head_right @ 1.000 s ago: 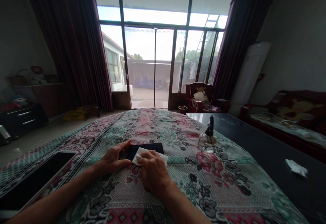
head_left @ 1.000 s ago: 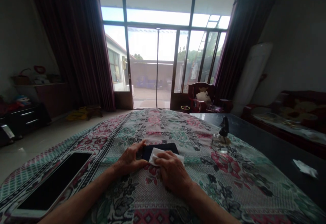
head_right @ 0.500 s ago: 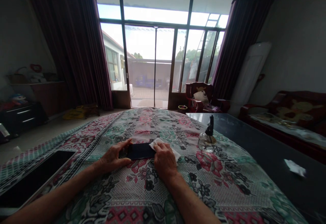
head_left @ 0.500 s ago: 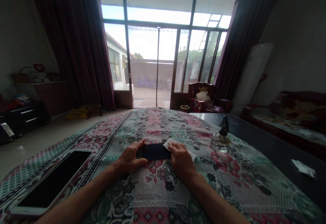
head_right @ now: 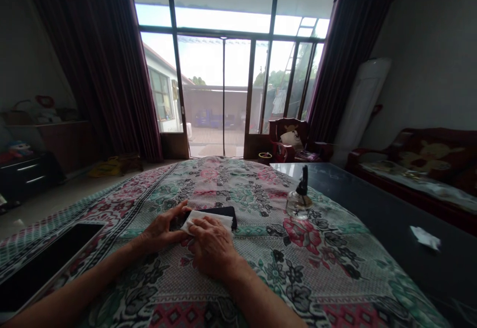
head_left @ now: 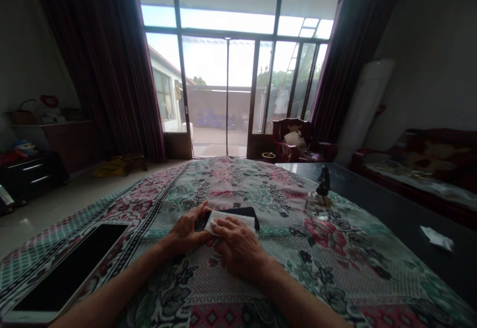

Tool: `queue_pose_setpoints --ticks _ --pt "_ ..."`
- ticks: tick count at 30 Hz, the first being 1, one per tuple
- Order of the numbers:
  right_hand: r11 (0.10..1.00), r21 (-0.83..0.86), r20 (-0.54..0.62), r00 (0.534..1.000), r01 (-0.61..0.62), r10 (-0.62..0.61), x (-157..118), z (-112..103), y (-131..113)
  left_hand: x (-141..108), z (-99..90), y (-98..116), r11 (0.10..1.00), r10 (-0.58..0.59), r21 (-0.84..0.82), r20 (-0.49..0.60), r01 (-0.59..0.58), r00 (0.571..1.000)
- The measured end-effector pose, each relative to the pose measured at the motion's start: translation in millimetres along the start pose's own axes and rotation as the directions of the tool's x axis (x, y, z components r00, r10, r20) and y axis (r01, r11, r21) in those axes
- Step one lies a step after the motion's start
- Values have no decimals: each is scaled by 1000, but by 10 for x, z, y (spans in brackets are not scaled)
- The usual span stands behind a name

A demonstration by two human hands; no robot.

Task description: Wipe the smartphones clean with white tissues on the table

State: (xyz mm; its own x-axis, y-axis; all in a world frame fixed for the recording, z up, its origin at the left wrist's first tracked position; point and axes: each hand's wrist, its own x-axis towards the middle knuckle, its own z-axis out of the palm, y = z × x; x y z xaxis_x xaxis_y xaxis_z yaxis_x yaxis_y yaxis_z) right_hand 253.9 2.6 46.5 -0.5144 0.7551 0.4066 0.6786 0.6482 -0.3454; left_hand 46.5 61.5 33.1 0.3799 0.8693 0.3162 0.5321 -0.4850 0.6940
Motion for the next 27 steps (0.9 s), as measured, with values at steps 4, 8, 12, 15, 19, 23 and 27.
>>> queue_pose_setpoints --ticks 4,8,12,15,19,23,27 --pt "995 1 -98 990 -100 100 -15 -65 141 -1 -11 -28 1000 16 17 15 -16 1000" --pt "963 -68 -178 953 -260 244 -39 -134 337 3 -23 -32 1000 25 14 22 -25 999" --pt "918 -145 -227 915 -370 333 -40 -142 403 1 -20 4 1000 -6 14 25 6 1000" --pt "921 -166 -198 926 -354 320 -13 -85 331 -9 -6 73 999 -35 18 29 35 999" --pt "965 -129 -84 972 -227 218 17 14 150 -26 17 168 999 -53 9 32 53 998" --pt "996 -60 -6 998 -61 61 13 36 -12 -32 34 193 995 -96 -8 22 96 995" --pt "1000 -22 -5 1000 -8 8 5 -1 -36 -28 30 175 996 -89 8 14 89 996"
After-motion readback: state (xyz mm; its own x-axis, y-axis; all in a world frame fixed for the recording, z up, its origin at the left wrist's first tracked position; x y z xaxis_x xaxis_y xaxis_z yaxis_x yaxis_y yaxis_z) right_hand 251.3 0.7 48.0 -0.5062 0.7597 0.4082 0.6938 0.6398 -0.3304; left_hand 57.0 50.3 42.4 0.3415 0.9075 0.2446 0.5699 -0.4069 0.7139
